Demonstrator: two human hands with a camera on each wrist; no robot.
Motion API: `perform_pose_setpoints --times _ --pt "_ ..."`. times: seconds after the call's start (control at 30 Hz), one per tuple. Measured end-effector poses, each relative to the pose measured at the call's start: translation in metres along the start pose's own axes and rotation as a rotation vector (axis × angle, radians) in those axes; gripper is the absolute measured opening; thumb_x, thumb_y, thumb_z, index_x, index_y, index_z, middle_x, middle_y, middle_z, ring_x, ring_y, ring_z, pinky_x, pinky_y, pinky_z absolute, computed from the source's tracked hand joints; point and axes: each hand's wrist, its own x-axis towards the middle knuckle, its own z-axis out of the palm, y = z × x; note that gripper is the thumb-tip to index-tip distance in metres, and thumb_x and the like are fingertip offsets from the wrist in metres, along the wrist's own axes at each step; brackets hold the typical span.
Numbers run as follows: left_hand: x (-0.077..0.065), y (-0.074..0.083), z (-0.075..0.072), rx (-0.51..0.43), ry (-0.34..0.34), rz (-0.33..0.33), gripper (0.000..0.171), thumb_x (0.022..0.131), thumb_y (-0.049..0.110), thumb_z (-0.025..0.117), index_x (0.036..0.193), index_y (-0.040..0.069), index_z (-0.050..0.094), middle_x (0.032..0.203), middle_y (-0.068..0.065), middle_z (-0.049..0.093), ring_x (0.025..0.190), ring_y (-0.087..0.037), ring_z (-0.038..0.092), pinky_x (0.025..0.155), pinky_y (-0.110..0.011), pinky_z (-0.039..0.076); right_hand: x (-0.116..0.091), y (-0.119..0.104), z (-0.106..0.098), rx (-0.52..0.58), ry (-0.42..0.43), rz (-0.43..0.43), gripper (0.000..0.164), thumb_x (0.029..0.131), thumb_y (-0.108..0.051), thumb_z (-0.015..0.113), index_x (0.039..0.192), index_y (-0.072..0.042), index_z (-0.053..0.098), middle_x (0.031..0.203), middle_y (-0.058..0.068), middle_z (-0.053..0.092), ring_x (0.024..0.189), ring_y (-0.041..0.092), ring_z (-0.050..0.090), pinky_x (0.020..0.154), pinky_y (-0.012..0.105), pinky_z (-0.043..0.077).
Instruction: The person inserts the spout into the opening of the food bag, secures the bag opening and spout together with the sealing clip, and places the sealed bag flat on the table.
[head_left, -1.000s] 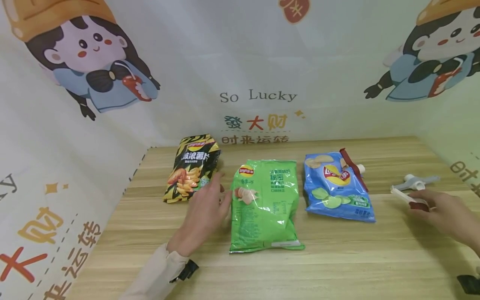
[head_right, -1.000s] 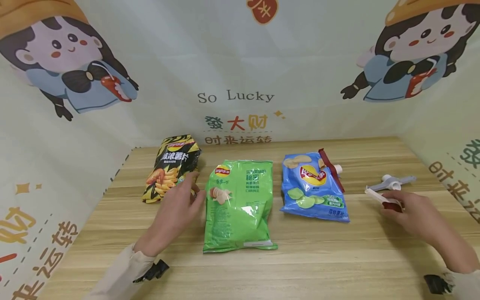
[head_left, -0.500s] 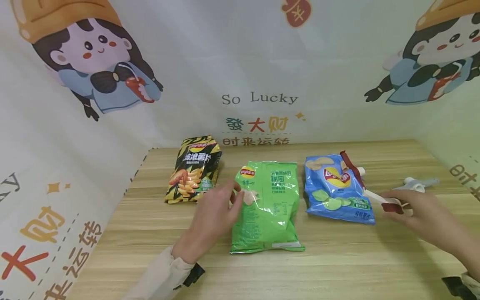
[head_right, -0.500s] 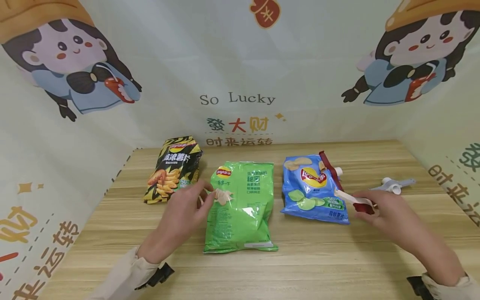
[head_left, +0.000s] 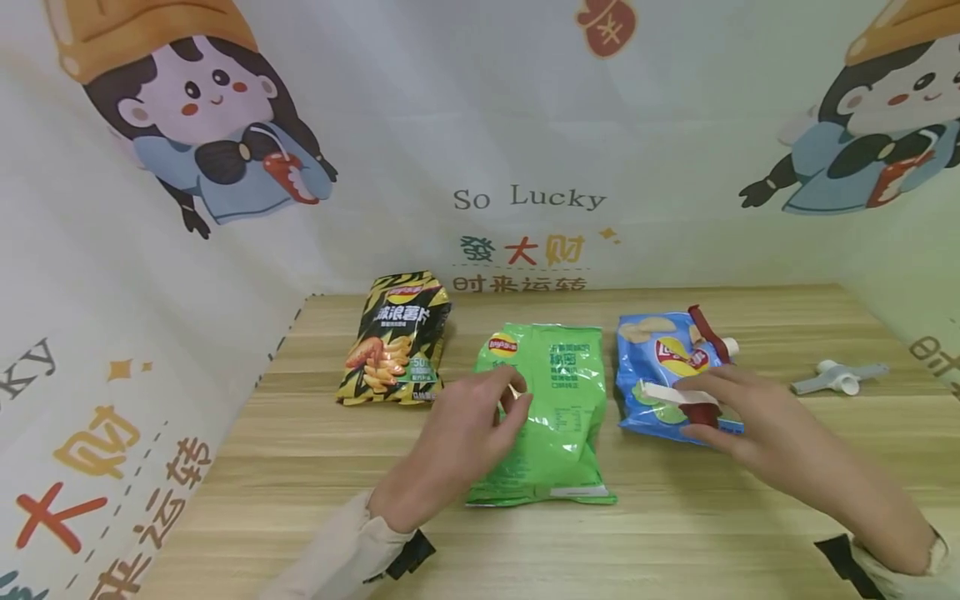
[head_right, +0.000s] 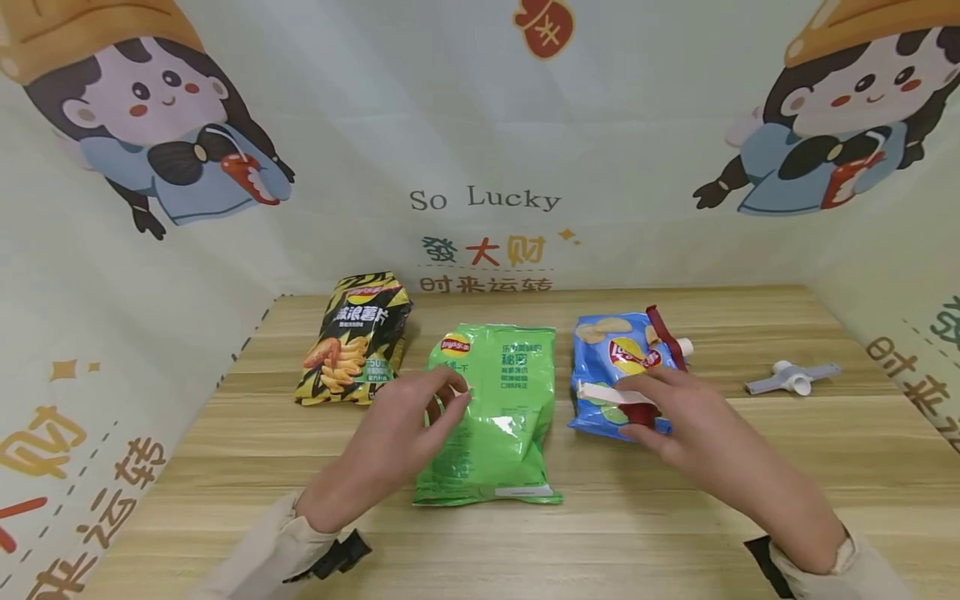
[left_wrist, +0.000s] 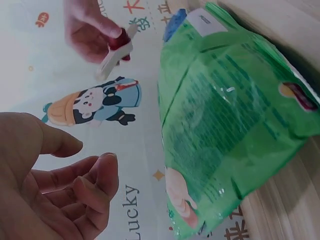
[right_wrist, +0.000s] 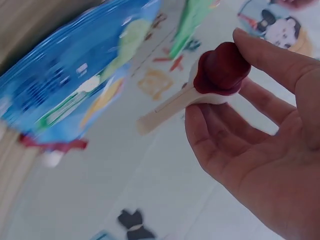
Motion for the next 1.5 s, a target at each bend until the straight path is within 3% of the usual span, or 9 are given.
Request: perform_pose_setpoints --times 0.2,0.57,0.7,0.9,1.17,1.5 --pt "0.004 0.009 0.006 -0.052 -0.066 -0.006 0.013 0.098 0.018 0.06 0.095 0.009 0.068 0.073 0.006 0.065 0.057 -0.002 0.051 0.055 -0.019 0.044 0.018 -0.024 0.008 0.021 0.056 -0.095 0.042 0.076 -0.012 0.087 0.114 -0.013 0.069 0.116 0.004 0.062 0.092 0.017 0.063 0.073 0.039 0.056" --pt "0.011 0.015 0.005 -0.146 -0.061 0.002 0.029 0.107 0.021 0.044 0.089 0.01 0.064 0.065 0.009 0.049 0.056 -0.005 0.046 0.052 -0.022 0.041 0.047 -0.048 0.014 0.044 0.063 -0.174 0.035 0.078 -0.01 0.085 0.11 -0.01 0.07 0.109 -0.001 0.066 0.102 0.019 0.063 0.081 0.038 0.056" --pt "0.011 0.014 0.005 -0.194 -0.073 -0.026 0.033 0.107 0.027 0.044 0.089 0.01 0.065 0.063 0.008 0.048 0.056 -0.006 0.047 0.053 -0.023 0.042 0.054 -0.054 0.017 0.04 0.071 -0.189 0.036 0.078 -0.01 0.085 0.111 -0.008 0.069 0.109 0.002 0.067 0.103 0.022 0.063 0.085 0.041 0.055" --pt "0.011 0.011 0.005 -0.291 -0.102 -0.093 0.042 0.107 0.035 0.043 0.075 0.013 0.057 0.056 0.008 0.044 0.048 -0.005 0.039 0.047 -0.023 0.036 0.054 -0.063 0.022 0.02 0.076 -0.187 0.039 0.078 -0.012 0.086 0.112 -0.009 0.069 0.112 0.005 0.065 0.102 0.023 0.061 0.082 0.04 0.055" --pt "0.01 0.006 0.003 -0.377 -0.141 -0.152 0.042 0.107 0.027 0.045 0.07 0.01 0.054 0.056 0.006 0.042 0.047 -0.006 0.034 0.047 -0.023 0.033 0.055 -0.067 0.027 -0.021 0.063 -0.204 0.042 0.079 -0.019 0.086 0.116 -0.011 0.069 0.114 0.004 0.067 0.099 0.019 0.055 0.076 0.034 0.053" --pt "0.009 0.009 -0.001 -0.519 -0.164 -0.23 0.045 0.109 0.028 0.037 0.07 0.009 0.05 0.06 0.002 0.04 0.051 -0.01 0.033 0.052 -0.025 0.034 0.058 -0.064 0.029 0.046 0.087 -0.282 0.04 0.082 -0.012 0.082 0.118 -0.01 0.065 0.102 -0.004 0.066 0.094 0.013 0.052 0.071 0.028 0.052"
